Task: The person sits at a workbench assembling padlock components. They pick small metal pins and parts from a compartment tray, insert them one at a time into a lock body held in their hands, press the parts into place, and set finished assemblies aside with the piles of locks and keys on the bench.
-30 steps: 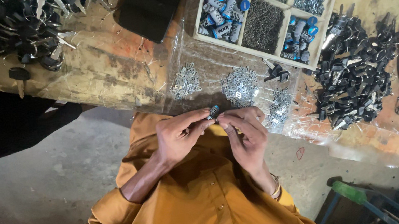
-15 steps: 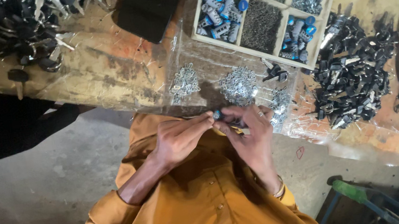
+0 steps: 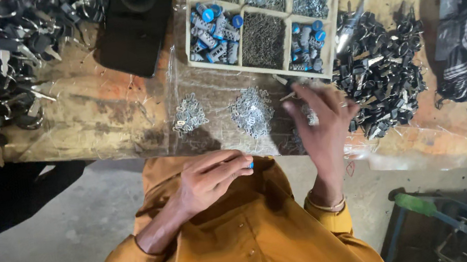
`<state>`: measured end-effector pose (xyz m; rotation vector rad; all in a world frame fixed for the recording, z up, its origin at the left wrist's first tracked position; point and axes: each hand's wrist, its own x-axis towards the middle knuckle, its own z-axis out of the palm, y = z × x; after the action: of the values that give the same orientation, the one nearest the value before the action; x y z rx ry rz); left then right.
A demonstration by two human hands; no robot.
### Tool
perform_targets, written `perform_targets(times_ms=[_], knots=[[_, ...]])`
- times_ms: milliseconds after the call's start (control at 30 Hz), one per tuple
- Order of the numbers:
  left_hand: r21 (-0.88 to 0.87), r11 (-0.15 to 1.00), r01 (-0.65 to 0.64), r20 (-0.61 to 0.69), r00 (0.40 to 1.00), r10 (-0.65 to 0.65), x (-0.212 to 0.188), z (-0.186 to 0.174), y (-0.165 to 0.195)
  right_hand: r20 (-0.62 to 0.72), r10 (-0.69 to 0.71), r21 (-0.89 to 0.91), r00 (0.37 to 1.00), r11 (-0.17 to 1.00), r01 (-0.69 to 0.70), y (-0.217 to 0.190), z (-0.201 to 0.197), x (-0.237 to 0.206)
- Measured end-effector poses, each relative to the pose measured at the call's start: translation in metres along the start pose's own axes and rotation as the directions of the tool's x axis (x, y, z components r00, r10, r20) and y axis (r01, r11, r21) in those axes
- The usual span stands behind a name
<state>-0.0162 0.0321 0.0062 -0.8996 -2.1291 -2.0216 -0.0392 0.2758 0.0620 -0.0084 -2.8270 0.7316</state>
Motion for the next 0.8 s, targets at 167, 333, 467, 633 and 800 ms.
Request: perform_targets(times_ms=[167, 333, 467, 633, 800], knots=[[0.128, 0.988, -0.083, -0.063, 0.994, 0.091, 0.012, -0.004, 0.000, -0.090, -0.032, -0.083, 0.995, 0.996, 0.025, 0.016, 0.004, 0.006], [0.135, 0.990, -0.041, -0.104, 0.993, 0.055, 0.016, -0.006, 0.003, -0.121, 0.011, -0.122, 0.993, 0.992, -0.026, 0.023, 0.008, 0.004], [0.114, 0.994, 0.005, -0.141, 0.990, 0.011, 0.015, -0.004, 0.002, -0.103, -0.024, -0.191, 0.994, 0.982, 0.004, 0.024, 0.010, 0.004], [0.034, 0.992, 0.122, -0.181, 0.977, -0.114, 0.009, 0.002, -0.004, -0.130, 0.040, -0.067, 0.991, 0.997, -0.049, 0.032, 0.010, 0.003], [-0.124, 0.980, 0.153, -0.204, 0.963, -0.177, 0.005, 0.009, -0.013, -0.220, 0.157, 0.554, 0.963, 0.833, -0.009, 0.049, 0.007, -0.010]])
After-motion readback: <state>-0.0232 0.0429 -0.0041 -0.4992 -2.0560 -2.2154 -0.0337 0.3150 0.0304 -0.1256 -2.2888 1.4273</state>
